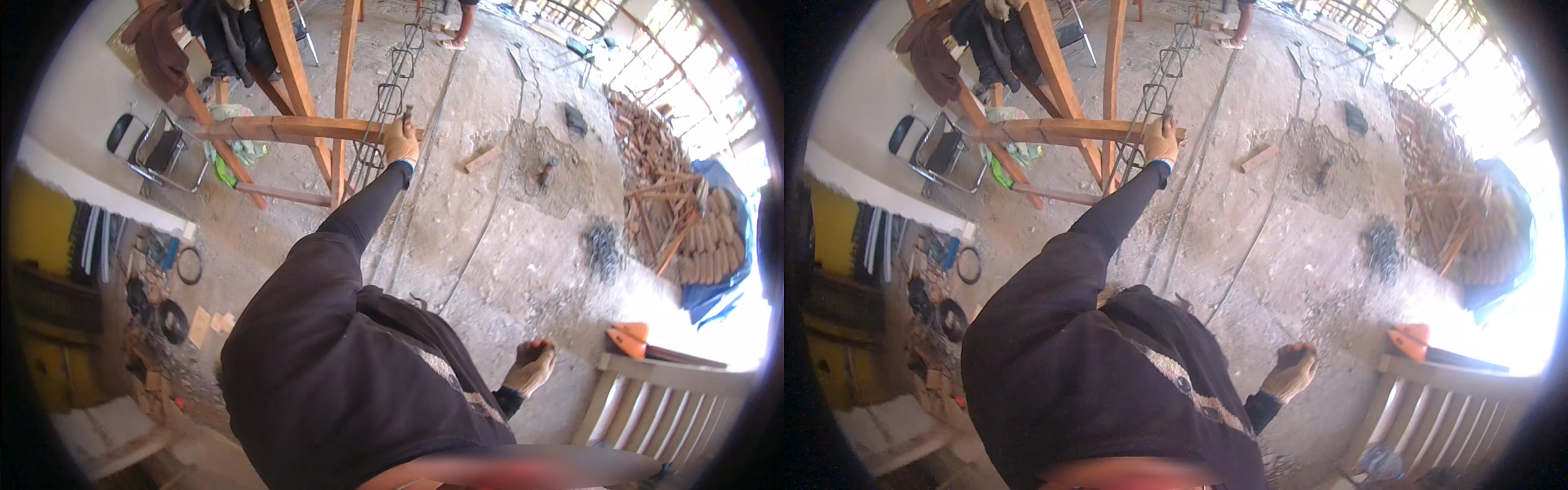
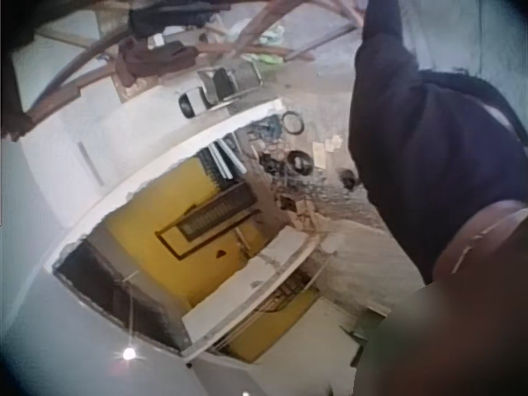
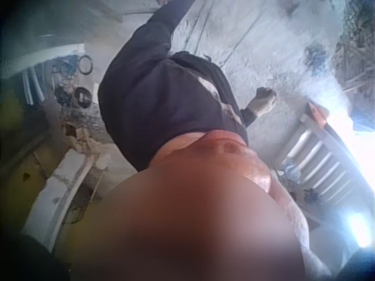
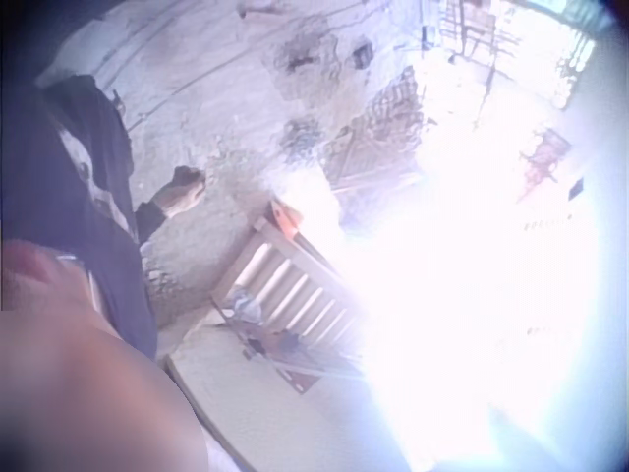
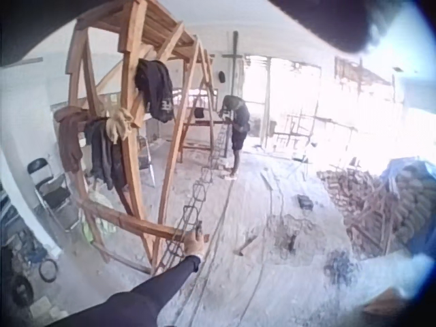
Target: The person assembles a rebar cage by wrapping and twisting wire around intersecting steel bars using pliers. They repeatedly position the wire, twist it to secure the joints, and cut the excess wire. The process is repeated along the length of the cage.
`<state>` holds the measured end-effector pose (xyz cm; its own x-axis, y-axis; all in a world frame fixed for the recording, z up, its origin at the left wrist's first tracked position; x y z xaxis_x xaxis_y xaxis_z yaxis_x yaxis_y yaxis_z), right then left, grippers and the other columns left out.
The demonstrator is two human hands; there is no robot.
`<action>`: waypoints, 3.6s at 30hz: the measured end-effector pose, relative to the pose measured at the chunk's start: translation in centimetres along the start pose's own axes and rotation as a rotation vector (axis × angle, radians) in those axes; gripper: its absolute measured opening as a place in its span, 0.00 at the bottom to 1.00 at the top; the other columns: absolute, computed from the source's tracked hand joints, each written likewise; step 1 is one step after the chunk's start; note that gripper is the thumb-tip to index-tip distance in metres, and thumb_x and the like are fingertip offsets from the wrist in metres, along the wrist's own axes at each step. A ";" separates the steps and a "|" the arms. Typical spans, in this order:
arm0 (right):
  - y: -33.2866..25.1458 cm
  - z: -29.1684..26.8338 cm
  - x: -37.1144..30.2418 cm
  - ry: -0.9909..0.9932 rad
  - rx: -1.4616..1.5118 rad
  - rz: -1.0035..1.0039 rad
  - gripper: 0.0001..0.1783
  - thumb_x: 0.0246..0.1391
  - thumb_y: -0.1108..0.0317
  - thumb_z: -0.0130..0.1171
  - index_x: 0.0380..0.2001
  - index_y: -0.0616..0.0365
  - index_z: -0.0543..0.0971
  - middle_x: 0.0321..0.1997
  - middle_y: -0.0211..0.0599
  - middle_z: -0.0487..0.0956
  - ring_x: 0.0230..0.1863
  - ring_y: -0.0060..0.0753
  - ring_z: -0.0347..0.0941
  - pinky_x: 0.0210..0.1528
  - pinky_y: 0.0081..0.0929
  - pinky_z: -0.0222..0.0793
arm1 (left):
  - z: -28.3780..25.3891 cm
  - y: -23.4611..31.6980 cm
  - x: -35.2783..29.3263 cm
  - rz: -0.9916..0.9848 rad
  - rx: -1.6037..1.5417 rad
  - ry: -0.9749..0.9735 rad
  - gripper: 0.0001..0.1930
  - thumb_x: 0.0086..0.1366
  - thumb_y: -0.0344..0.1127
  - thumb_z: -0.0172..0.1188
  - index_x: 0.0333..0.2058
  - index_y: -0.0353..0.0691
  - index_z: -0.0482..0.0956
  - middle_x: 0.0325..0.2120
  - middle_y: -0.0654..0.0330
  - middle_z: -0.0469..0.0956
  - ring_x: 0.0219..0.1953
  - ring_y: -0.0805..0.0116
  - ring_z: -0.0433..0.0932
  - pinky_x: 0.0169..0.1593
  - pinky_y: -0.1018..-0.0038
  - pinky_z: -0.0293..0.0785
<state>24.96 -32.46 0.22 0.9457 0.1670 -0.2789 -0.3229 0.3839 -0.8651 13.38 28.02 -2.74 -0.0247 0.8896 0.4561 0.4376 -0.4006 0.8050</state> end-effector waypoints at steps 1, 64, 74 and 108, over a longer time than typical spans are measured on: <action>-0.3 -0.4 0.5 -0.003 -0.003 0.014 0.08 0.71 0.63 0.57 0.40 0.55 0.78 0.33 0.30 0.76 0.33 0.26 0.73 0.35 0.26 0.69 | 0.3 -1.3 -1.1 -0.090 -0.005 0.017 0.10 0.70 0.34 0.63 0.46 0.38 0.80 0.43 0.44 0.81 0.49 0.41 0.79 0.51 0.49 0.73; 2.2 56.0 16.7 -1.607 -0.543 0.359 0.18 0.62 0.66 0.68 0.51 0.67 0.84 0.41 0.38 0.87 0.39 0.22 0.82 0.43 0.25 0.79 | 2.8 17.4 -1.5 -0.301 -0.327 -0.330 0.14 0.63 0.26 0.69 0.48 0.34 0.87 0.34 0.56 0.88 0.38 0.69 0.88 0.42 0.71 0.82; 3.1 55.2 17.4 -1.382 -0.735 0.314 0.17 0.61 0.67 0.68 0.48 0.70 0.85 0.36 0.36 0.86 0.32 0.21 0.78 0.31 0.22 0.74 | 6.7 16.0 -4.1 -0.611 -0.767 -0.494 0.09 0.70 0.26 0.60 0.44 0.29 0.86 0.32 0.57 0.86 0.31 0.72 0.83 0.37 0.72 0.80; 7.4 53.7 23.9 -0.947 -0.488 -0.393 0.15 0.69 0.73 0.56 0.54 0.68 0.83 0.51 0.43 0.86 0.49 0.34 0.82 0.48 0.30 0.78 | 13.6 10.6 -14.1 -0.924 -0.607 -0.900 0.26 0.79 0.56 0.48 0.48 0.43 0.88 0.30 0.64 0.81 0.31 0.71 0.74 0.39 0.68 0.73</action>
<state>43.15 23.20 9.52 0.5026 0.8122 0.2961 0.2357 0.2009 -0.9509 30.57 14.20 -5.79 0.5863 0.6202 -0.5211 0.1266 0.5653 0.8151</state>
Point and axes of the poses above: each hand's wrist, its own x-axis towards the middle knuckle, its own z-axis out of the palm, y = z × x, the point moved 5 cm from there along x, towards the middle knuckle
